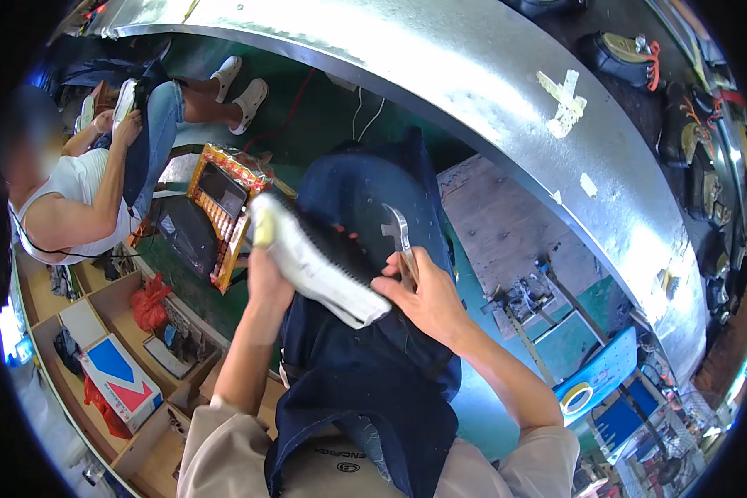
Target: Lasting shoes on a production line using lasting pliers and a hammer.
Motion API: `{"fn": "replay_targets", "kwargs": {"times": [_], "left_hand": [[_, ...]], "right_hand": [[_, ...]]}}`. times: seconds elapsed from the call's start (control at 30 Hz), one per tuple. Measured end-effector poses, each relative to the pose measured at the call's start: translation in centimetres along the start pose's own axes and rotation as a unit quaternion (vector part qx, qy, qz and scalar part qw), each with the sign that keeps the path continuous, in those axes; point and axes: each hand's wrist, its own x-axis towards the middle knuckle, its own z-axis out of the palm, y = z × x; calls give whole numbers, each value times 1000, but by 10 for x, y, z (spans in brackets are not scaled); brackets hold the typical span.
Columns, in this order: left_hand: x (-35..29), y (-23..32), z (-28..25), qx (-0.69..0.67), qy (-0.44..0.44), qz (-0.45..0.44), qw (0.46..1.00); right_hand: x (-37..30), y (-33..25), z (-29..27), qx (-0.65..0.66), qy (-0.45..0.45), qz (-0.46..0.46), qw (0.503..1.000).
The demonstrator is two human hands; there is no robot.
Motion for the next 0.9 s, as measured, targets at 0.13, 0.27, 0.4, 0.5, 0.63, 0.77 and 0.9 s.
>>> {"fn": "replay_targets", "kwargs": {"times": [0.13, 0.27, 0.4, 0.5, 0.63, 0.77, 0.9], "left_hand": [[36, 4, 44, 223, -111, -48, 967], [36, -53, 65, 309, -165, -33, 936], [3, -38, 40, 103, -160, -195, 962], [-15, -53, 30, 93, -219, -110, 965], [-14, -57, 24, 159, -260, -65, 950], [-15, -58, 13, 189, -274, -40, 942], [-12, -50, 17, 253, -279, 15, 926]], "right_hand": [[-10, -17, -2, 16, 86, -44, 995], [-8, 18, 7, -86, 80, -69, 991], [-7, -14, -28, -104, -120, 21, 987], [-11, -22, -42, 2, -267, 126, 955], [-4, -10, -14, 76, -191, 82, 975], [-12, -21, 2, -34, -109, 29, 993], [-8, -39, 2, -46, -93, 89, 991]]}}
